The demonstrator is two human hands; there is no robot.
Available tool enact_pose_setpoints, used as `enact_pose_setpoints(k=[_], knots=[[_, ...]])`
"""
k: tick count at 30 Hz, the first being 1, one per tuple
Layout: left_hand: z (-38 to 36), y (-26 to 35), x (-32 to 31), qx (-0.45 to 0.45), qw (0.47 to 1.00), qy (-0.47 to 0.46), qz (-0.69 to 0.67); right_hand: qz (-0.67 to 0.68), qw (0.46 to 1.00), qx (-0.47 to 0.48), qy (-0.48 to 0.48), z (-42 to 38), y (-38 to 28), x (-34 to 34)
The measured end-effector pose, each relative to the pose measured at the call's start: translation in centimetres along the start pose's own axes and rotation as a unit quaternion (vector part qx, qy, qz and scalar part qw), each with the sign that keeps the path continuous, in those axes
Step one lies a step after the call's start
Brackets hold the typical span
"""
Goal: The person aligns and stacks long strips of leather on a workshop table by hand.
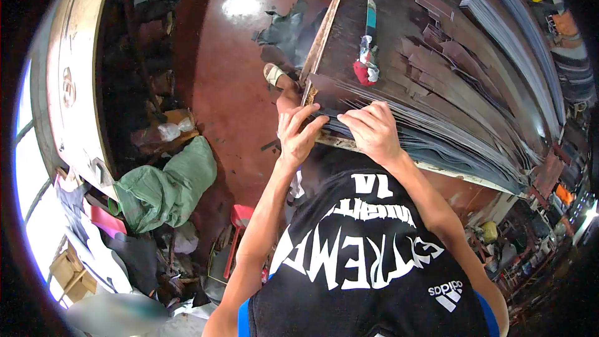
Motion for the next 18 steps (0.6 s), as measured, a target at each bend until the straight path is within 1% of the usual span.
enact_pose_setpoints(k=[1,3,6,12,18], knots=[[-0.07,-0.04,0.10,-0.004,1.000,-0.009,0.000,0.001,1.000,0.000,-0.002,0.09,-0.10,0.06],[0.07,-0.02,0.41,-0.007,1.000,-0.018,0.000,0.010,0.999,-0.003,-0.038,0.24,-0.22,0.17],[0.10,0.04,0.62,-0.009,0.999,-0.038,-0.002,0.010,0.998,-0.014,-0.056,0.32,-0.36,0.24],[0.24,-0.13,0.54,-0.015,0.999,-0.042,-0.014,0.029,0.997,-0.039,-0.067,0.12,-0.32,0.07],[0.66,-0.06,0.81,-0.025,0.998,-0.053,-0.017,0.021,0.996,-0.040,-0.075,0.04,-0.30,0.17]])
Point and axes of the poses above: each hand's wrist, its own z-axis towards the middle knuckle, its own x-axis out of the back of the hand, y = z × x, the point moved 1 cm from there along z, towards the middle knuckle, and after that the axes turned 14 degrees about -x, right-handed, at the moved point
